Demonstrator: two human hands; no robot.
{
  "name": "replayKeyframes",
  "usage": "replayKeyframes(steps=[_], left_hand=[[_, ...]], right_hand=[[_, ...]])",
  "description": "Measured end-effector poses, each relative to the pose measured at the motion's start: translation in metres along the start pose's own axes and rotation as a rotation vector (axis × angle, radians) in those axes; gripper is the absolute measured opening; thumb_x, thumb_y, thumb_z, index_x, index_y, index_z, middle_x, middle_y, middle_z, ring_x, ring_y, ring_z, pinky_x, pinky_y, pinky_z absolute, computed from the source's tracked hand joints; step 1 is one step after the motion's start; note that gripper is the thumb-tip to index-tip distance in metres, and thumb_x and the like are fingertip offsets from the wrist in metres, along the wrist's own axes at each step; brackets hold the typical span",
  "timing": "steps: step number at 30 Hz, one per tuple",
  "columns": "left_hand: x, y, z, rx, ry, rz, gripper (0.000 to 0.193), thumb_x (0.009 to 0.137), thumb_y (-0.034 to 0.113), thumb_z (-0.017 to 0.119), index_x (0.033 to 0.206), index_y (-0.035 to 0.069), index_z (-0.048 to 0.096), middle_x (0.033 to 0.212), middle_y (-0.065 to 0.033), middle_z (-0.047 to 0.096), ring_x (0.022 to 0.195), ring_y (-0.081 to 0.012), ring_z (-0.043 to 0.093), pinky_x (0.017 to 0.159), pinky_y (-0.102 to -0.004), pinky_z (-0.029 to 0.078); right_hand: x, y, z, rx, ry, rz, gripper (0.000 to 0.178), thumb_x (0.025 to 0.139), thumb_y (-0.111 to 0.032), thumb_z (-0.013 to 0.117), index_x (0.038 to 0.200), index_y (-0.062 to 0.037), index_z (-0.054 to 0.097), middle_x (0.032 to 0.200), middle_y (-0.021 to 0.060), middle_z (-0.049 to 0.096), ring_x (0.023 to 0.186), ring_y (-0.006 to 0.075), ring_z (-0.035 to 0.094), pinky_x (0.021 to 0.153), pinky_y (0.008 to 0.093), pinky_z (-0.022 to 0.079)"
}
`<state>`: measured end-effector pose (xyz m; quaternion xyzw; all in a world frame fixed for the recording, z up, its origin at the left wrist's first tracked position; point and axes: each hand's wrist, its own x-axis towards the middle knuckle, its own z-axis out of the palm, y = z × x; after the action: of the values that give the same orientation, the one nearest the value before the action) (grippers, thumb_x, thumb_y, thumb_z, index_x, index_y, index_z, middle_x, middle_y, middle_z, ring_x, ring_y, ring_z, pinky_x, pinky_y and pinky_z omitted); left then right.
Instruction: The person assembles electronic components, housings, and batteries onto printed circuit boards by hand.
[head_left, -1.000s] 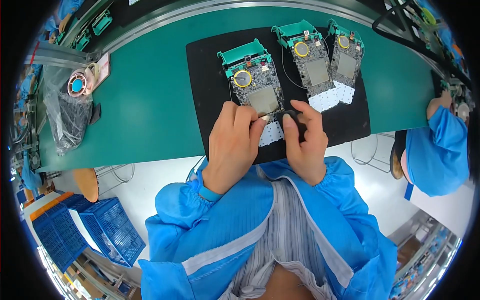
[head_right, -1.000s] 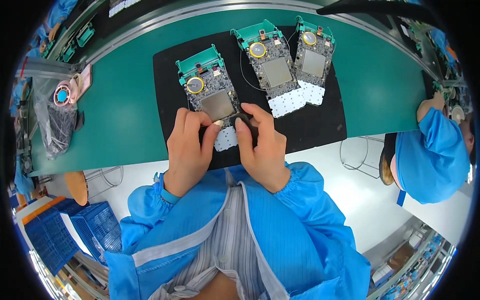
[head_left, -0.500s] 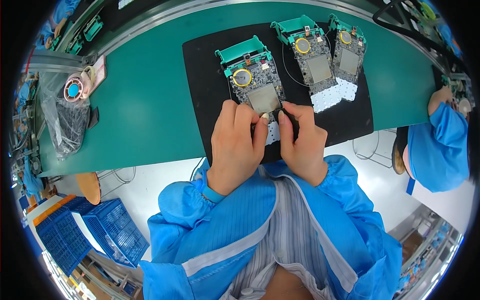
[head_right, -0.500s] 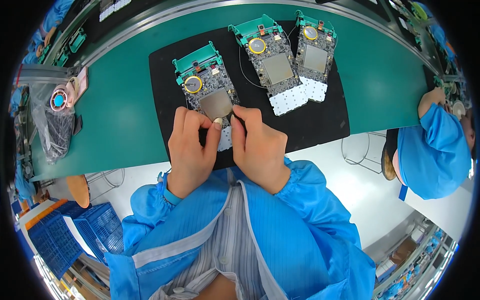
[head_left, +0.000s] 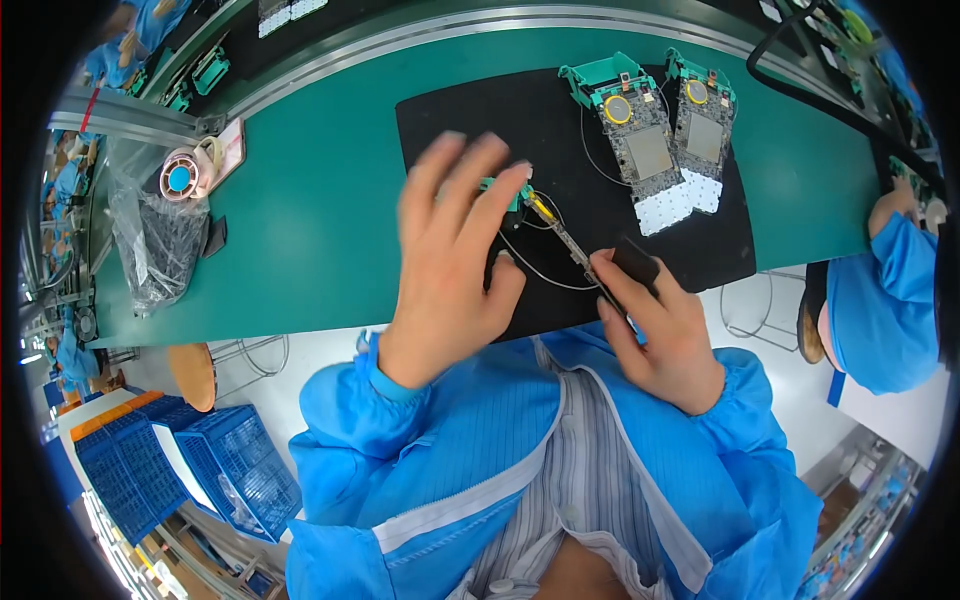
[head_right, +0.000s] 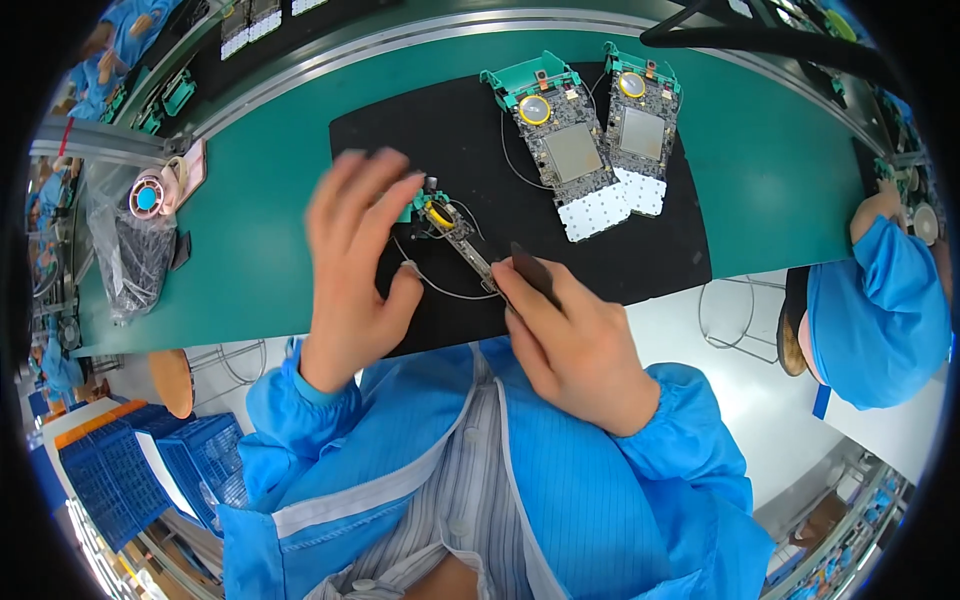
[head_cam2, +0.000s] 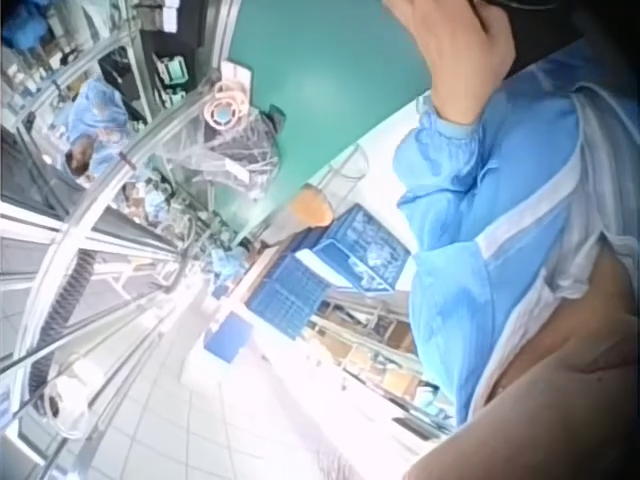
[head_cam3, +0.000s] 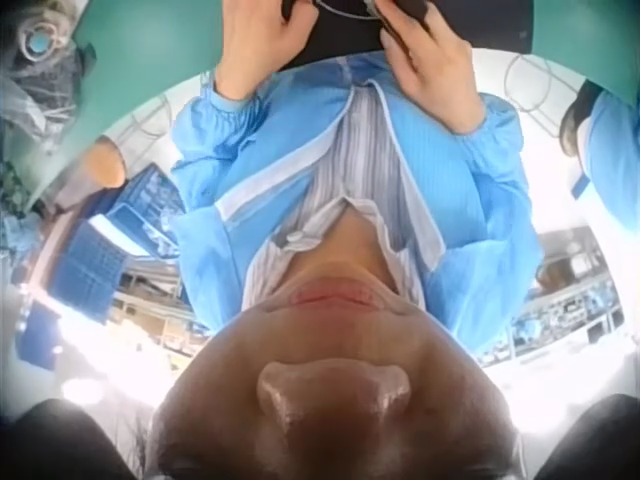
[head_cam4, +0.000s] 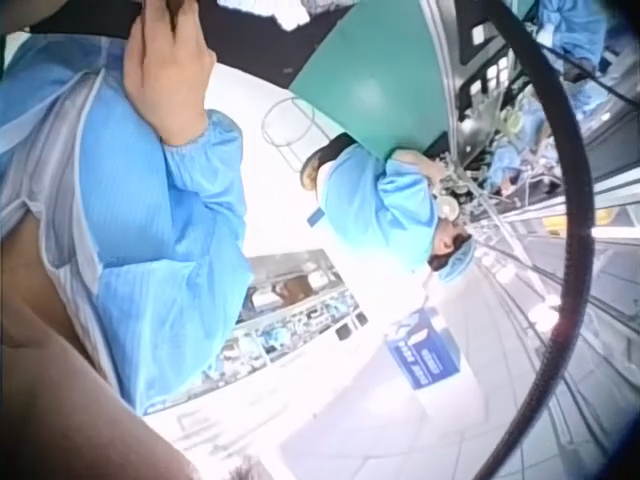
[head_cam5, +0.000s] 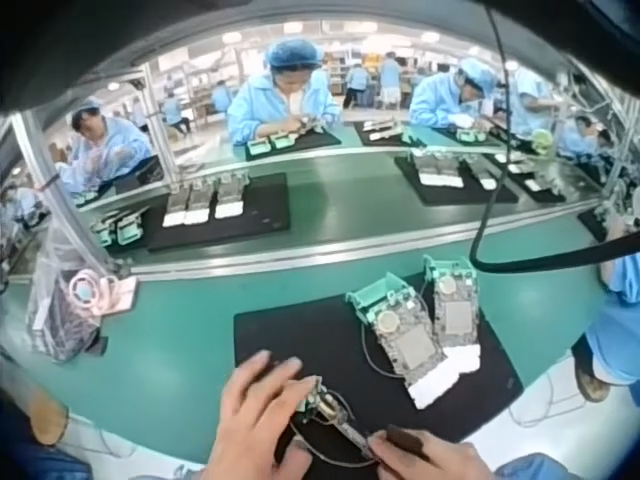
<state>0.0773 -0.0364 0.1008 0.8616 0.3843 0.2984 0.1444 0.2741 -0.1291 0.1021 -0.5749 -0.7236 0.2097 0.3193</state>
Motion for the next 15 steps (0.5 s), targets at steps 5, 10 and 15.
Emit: replayKeyframes(steps=[5,10,15], left_hand=[[0.013,-0.010,0.004,-0.136,-0.065,0.031,0.059,0.063,-0.003,0.060,0.121,0.004,0.054,0.123,-0.0136,0.052,0.119,-0.0348,0.045,0.104,-0.0424,0.035],[0.019,-0.011,0.017,-0.143,-0.029,0.050,0.054,0.065,-0.002,0.063,0.117,0.002,0.054,0.114,-0.0135,0.052,0.107,-0.0342,0.047,0.095,-0.0419,0.041],[0.023,-0.024,0.026,-0.129,0.041,0.107,0.048,0.064,0.000,0.071,0.110,0.004,0.059,0.107,-0.0110,0.055,0.101,-0.0321,0.049,0.086,-0.0393,0.045]], right_hand=[[0.041,-0.004,-0.008,0.154,0.136,0.076,0.032,0.076,-0.015,0.074,0.102,-0.0001,0.064,0.085,0.0144,0.061,0.071,0.0276,0.064,0.061,0.0323,0.051],[0.077,0.007,0.016,0.065,0.113,0.027,0.017,0.078,-0.011,0.067,0.092,-0.0024,0.063,0.080,0.0129,0.059,0.060,0.0292,0.059,0.052,0.0365,0.047],[0.078,0.027,0.008,0.236,0.154,-0.089,0.012,0.082,-0.010,0.065,0.092,-0.0037,0.064,0.082,0.0128,0.061,0.062,0.0283,0.058,0.057,0.0347,0.048]])
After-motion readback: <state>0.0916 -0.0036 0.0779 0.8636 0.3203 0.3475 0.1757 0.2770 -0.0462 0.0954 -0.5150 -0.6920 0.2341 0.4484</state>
